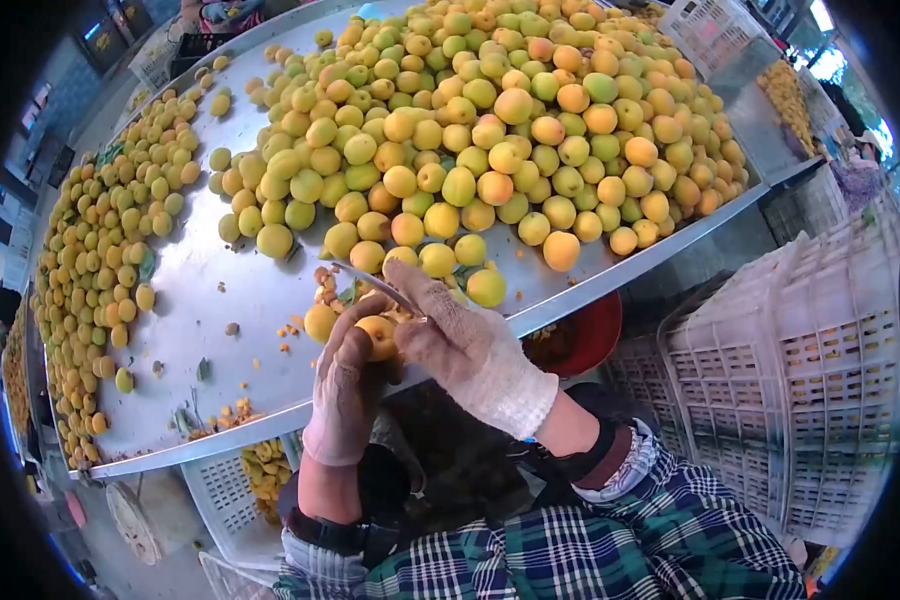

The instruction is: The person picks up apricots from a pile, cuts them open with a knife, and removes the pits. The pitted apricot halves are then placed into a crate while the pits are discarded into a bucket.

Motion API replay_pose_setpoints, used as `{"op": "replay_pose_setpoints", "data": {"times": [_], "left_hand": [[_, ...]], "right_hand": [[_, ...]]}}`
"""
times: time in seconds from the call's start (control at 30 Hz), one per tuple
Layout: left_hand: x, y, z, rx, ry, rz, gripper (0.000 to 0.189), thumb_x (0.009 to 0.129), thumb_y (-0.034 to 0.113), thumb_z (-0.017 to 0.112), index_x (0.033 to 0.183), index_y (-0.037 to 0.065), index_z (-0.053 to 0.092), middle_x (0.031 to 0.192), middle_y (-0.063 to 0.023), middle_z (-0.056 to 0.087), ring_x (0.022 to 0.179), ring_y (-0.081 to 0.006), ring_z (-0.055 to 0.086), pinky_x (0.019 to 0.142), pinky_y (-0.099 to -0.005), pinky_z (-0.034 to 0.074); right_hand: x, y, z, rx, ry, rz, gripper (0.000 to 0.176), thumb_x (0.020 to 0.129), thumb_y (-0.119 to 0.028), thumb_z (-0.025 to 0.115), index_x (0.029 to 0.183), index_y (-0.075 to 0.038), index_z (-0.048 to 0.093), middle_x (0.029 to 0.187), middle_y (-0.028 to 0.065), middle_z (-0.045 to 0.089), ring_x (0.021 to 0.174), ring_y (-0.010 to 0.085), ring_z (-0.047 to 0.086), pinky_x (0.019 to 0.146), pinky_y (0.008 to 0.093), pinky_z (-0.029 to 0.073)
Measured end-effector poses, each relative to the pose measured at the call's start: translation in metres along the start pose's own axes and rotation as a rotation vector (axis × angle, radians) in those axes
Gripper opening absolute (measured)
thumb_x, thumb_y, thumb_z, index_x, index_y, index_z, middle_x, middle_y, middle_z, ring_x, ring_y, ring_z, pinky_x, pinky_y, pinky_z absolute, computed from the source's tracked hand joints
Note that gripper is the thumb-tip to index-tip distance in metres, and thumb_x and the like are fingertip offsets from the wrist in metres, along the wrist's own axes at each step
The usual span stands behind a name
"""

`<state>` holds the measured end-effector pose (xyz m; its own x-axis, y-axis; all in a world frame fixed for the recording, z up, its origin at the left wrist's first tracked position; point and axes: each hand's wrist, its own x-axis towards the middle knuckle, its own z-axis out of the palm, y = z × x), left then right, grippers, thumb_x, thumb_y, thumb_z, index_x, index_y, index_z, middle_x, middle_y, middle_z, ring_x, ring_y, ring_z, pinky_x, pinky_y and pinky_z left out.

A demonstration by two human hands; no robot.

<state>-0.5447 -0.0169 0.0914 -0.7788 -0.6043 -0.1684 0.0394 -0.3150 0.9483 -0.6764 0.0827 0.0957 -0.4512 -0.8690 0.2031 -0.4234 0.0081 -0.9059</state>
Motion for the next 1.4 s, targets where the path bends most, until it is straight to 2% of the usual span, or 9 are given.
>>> {"op": "replay_pose_setpoints", "data": {"times": [0.2, 0.43, 0.7, 0.83, 1.0, 1.13, 1.27, 1.37, 1.4], "left_hand": [[-0.009, -0.01, -0.006, 0.139, 0.072, 0.04, 0.056, 0.099, 0.052, 0.042, 0.118, 0.002, 0.056, 0.103, -0.0059, 0.058, 0.094, -0.0136, 0.052, 0.085, -0.0281, 0.042], [-0.01, -0.018, -0.01, 0.305, 0.091, 0.231, 0.065, 0.094, 0.061, 0.048, 0.112, -0.001, 0.055, 0.091, -0.0045, 0.059, 0.086, -0.0127, 0.052, 0.079, -0.0273, 0.044], [-0.015, -0.015, -0.002, 0.412, 0.2, 0.313, 0.06, 0.096, 0.057, 0.046, 0.106, -0.001, 0.058, 0.083, -0.0016, 0.057, 0.078, -0.0101, 0.05, 0.069, -0.0252, 0.042], [-0.015, -0.017, -0.006, 0.473, 0.247, 0.339, 0.062, 0.095, 0.061, 0.046, 0.099, -0.001, 0.057, 0.07, -0.0021, 0.053, 0.064, -0.0097, 0.046, 0.059, -0.0264, 0.039], [-0.014, -0.019, -0.011, 0.552, 0.247, 0.415, 0.059, 0.097, 0.056, 0.043, 0.093, 0.0, 0.059, 0.069, -0.0041, 0.052, 0.063, -0.0134, 0.047, 0.059, -0.0291, 0.038], [-0.013, -0.017, -0.012, 0.598, 0.241, 0.428, 0.056, 0.1, 0.051, 0.037, 0.091, 0.0, 0.059, 0.069, -0.0064, 0.054, 0.062, -0.0175, 0.048, 0.06, -0.0305, 0.04], [-0.014, -0.022, -0.02, 0.344, 0.236, 0.204, 0.059, 0.102, 0.05, 0.027, 0.087, 0.002, 0.058, 0.073, -0.0082, 0.059, 0.072, -0.0199, 0.059, 0.067, -0.031, 0.047], [-0.009, -0.02, -0.016, -0.209, 0.212, 0.017, 0.062, 0.099, 0.059, 0.032, 0.095, 0.004, 0.062, 0.085, -0.0044, 0.062, 0.08, -0.0144, 0.059, 0.076, -0.028, 0.048], [-0.009, -0.014, -0.011, -0.336, 0.282, -0.054, 0.062, 0.097, 0.062, 0.033, 0.092, 0.007, 0.059, 0.081, -0.004, 0.059, 0.074, -0.0152, 0.056, 0.068, -0.0267, 0.047]], "right_hand": [[-0.011, -0.007, 0.012, -0.251, -0.021, -0.098, 0.071, 0.082, -0.007, 0.056, 0.147, -0.002, 0.027, 0.126, 0.0255, 0.055, 0.105, 0.0423, 0.059, 0.085, 0.0454, 0.052], [-0.014, -0.011, 0.018, -0.362, -0.025, -0.059, 0.073, 0.084, -0.012, 0.058, 0.147, 0.001, 0.023, 0.123, 0.0259, 0.056, 0.095, 0.042, 0.063, 0.076, 0.047, 0.053], [-0.016, -0.013, 0.029, -0.425, -0.038, -0.03, 0.078, 0.082, -0.015, 0.06, 0.147, 0.003, 0.019, 0.12, 0.0288, 0.056, 0.09, 0.0439, 0.064, 0.072, 0.0474, 0.054], [-0.019, -0.013, 0.036, -0.395, -0.069, 0.069, 0.077, 0.081, -0.013, 0.06, 0.145, 0.004, 0.02, 0.119, 0.0306, 0.055, 0.092, 0.0439, 0.063, 0.074, 0.0473, 0.053], [-0.023, -0.012, 0.046, -0.335, -0.117, 0.164, 0.075, 0.081, -0.009, 0.058, 0.146, 0.001, 0.021, 0.12, 0.0331, 0.052, 0.096, 0.0447, 0.061, 0.076, 0.0476, 0.053], [-0.024, 0.005, 0.054, -0.001, -0.073, 0.087, 0.069, 0.082, -0.013, 0.057, 0.143, 0.002, 0.029, 0.121, 0.0237, 0.058, 0.095, 0.0396, 0.063, 0.082, 0.0416, 0.052], [-0.017, -0.016, 0.038, 0.54, -0.325, 0.443, 0.064, 0.082, -0.011, 0.056, 0.141, 0.001, 0.035, 0.122, 0.0231, 0.056, 0.104, 0.0395, 0.06, 0.091, 0.0386, 0.048], [-0.014, -0.028, 0.021, 0.524, -0.363, 0.479, 0.068, 0.085, -0.014, 0.053, 0.146, -0.001, 0.026, 0.116, 0.025, 0.058, 0.104, 0.0396, 0.059, 0.091, 0.039, 0.047], [-0.021, -0.014, 0.036, 0.317, -0.218, 0.218, 0.07, 0.085, -0.015, 0.052, 0.147, -0.002, 0.023, 0.112, 0.0254, 0.059, 0.1, 0.0401, 0.06, 0.088, 0.0403, 0.048]]}}
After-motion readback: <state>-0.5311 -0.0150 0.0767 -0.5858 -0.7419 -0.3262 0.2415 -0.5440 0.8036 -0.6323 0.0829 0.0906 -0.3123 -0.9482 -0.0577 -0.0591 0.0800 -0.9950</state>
